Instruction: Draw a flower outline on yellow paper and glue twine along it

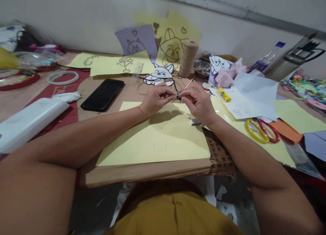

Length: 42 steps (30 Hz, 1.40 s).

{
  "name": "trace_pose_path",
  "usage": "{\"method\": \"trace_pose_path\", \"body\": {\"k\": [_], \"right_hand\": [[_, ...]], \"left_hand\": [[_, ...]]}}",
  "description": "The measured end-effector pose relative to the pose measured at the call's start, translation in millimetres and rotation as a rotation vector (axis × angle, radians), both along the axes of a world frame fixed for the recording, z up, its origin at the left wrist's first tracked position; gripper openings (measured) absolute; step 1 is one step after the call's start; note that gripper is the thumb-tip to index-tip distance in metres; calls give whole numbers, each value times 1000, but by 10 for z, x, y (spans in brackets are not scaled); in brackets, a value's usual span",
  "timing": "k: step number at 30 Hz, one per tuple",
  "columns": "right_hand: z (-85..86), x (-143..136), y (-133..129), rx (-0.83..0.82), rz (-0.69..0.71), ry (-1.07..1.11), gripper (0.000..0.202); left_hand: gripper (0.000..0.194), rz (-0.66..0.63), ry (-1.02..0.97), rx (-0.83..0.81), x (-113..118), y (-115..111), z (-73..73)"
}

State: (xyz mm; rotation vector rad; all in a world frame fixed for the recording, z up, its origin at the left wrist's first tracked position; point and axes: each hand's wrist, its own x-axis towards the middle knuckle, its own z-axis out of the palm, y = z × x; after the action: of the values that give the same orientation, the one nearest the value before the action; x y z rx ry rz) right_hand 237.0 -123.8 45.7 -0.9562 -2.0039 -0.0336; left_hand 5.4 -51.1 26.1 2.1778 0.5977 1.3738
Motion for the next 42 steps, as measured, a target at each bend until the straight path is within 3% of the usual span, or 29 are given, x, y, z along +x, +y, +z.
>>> {"method": "trace_pose_path", "body": {"k": [12, 25, 31, 36, 42], "right_hand": [[-25, -20, 5, 90, 18, -1, 10], [-13, -15, -15, 50, 12, -46, 13], [-4, -31, -27, 119, 46, -33, 17], [57, 2, -33, 144, -11, 7, 14], [32, -21, -35, 144, -15, -5, 14]], "left_hand": [[43, -22, 14, 24, -5, -21, 30], [15, -104, -13, 76, 32, -67, 17], [23, -99, 1, -6, 18, -48, 16], [27, -70, 2, -85, 9, -42, 31], [32, -83, 21, -94, 2, -51, 41]]}}
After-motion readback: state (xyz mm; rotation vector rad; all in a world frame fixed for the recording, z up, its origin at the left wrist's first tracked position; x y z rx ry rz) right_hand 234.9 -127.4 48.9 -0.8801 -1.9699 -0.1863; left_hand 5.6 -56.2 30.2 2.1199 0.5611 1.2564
